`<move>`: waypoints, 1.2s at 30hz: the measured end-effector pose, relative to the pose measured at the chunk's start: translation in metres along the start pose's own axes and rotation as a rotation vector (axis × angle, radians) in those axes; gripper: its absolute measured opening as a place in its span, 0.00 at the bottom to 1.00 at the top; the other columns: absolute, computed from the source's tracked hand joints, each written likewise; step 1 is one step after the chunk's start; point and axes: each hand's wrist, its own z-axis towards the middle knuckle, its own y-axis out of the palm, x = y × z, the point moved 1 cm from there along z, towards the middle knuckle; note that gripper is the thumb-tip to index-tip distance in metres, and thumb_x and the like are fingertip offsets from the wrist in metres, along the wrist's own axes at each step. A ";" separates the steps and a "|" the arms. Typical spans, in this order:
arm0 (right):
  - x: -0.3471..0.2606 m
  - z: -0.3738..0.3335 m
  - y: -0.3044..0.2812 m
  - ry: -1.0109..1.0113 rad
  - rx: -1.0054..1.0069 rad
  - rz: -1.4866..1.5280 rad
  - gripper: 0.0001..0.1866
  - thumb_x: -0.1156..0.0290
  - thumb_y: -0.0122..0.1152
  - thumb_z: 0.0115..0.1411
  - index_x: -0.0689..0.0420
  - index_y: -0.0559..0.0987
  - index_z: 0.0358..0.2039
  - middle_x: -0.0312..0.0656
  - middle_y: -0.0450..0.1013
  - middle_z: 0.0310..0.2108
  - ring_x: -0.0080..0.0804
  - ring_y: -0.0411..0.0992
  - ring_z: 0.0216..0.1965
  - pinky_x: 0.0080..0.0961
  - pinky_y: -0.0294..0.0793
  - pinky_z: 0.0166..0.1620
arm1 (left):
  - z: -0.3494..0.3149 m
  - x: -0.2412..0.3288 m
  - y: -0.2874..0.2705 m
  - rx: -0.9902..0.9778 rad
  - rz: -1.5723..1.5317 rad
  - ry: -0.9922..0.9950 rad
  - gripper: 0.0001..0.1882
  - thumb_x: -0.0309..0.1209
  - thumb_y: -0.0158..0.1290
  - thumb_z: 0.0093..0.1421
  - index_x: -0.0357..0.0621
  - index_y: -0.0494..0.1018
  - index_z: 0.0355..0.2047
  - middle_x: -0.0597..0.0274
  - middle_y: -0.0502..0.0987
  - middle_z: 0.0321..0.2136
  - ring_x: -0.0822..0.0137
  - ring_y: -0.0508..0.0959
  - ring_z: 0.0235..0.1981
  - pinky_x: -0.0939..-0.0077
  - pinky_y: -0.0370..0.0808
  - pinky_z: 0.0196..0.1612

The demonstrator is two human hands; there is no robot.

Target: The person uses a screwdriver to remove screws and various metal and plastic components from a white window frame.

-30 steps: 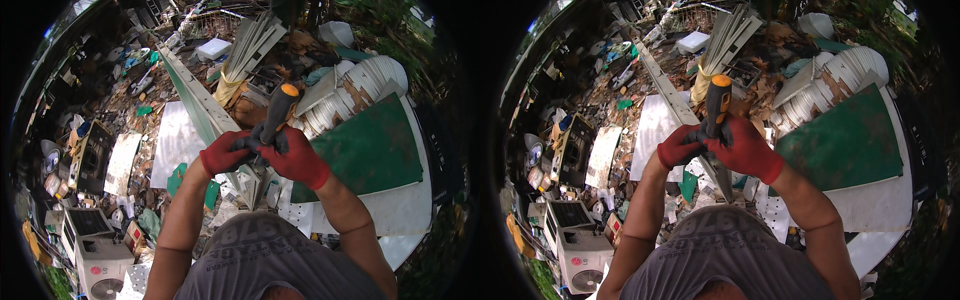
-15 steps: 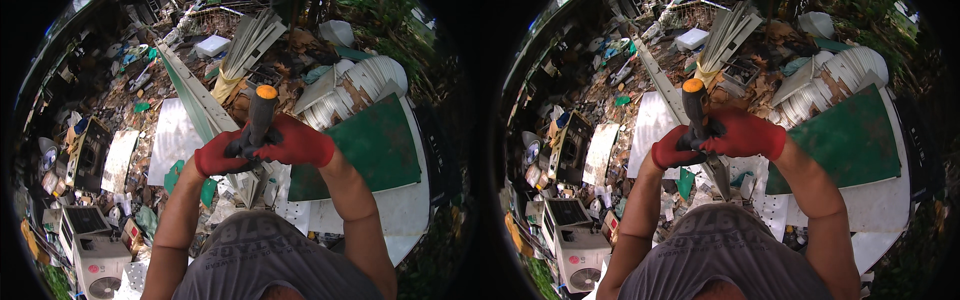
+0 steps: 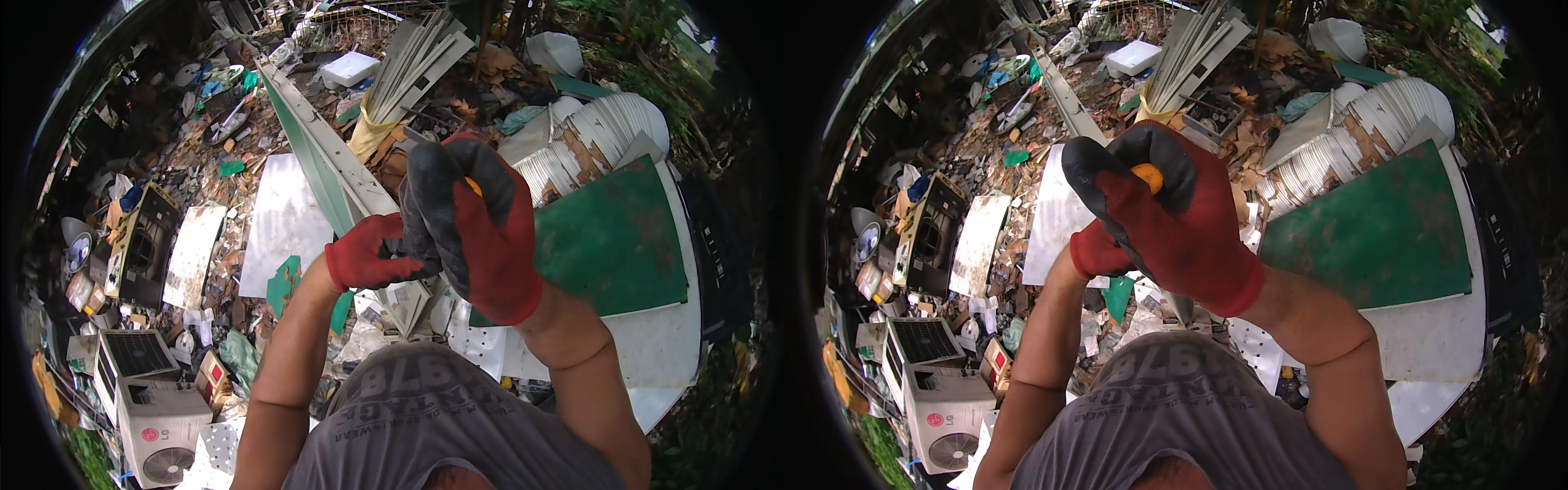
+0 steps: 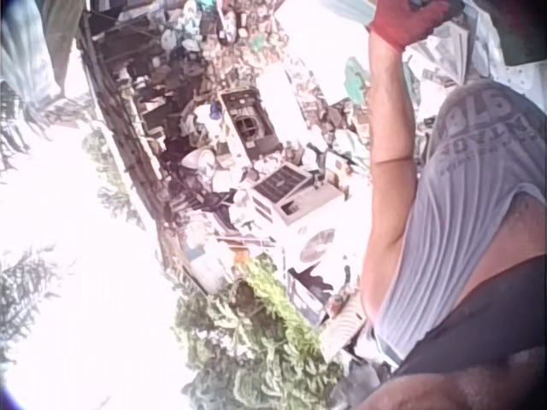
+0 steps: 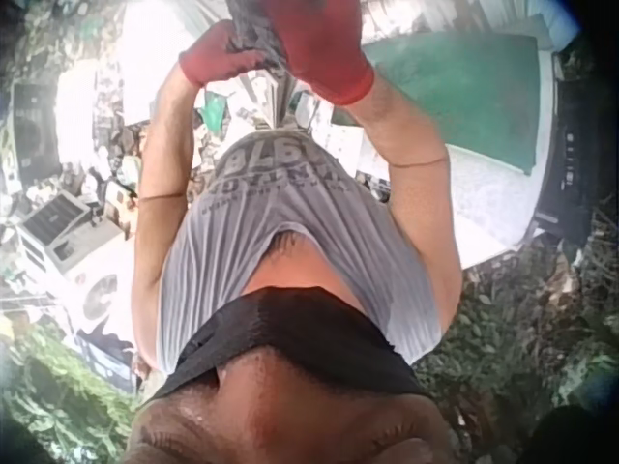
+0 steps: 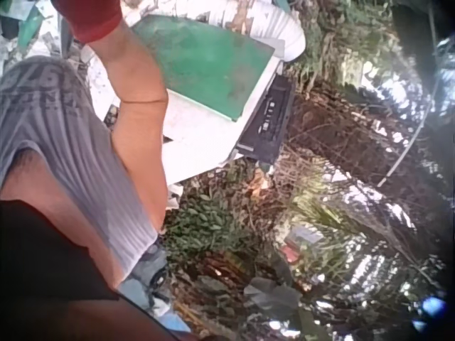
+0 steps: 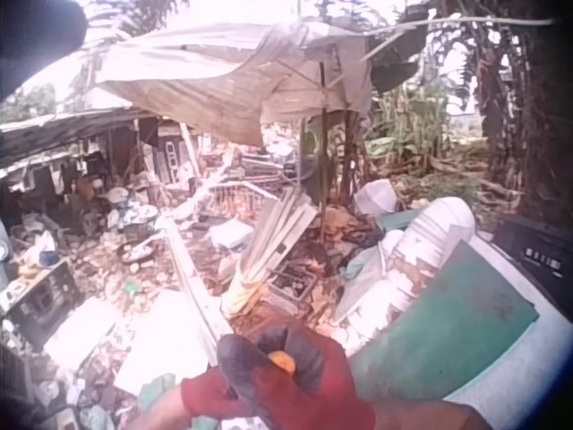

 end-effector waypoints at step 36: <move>-0.093 0.082 -0.012 0.180 -0.930 -1.336 0.26 0.54 0.62 0.63 0.59 0.76 0.55 0.55 0.80 0.40 0.54 0.80 0.44 0.44 0.78 0.48 | 0.002 0.006 0.006 0.061 0.098 -0.109 0.21 0.42 0.65 0.61 0.36 0.82 0.45 0.42 0.83 0.45 0.46 0.81 0.50 0.57 0.75 0.56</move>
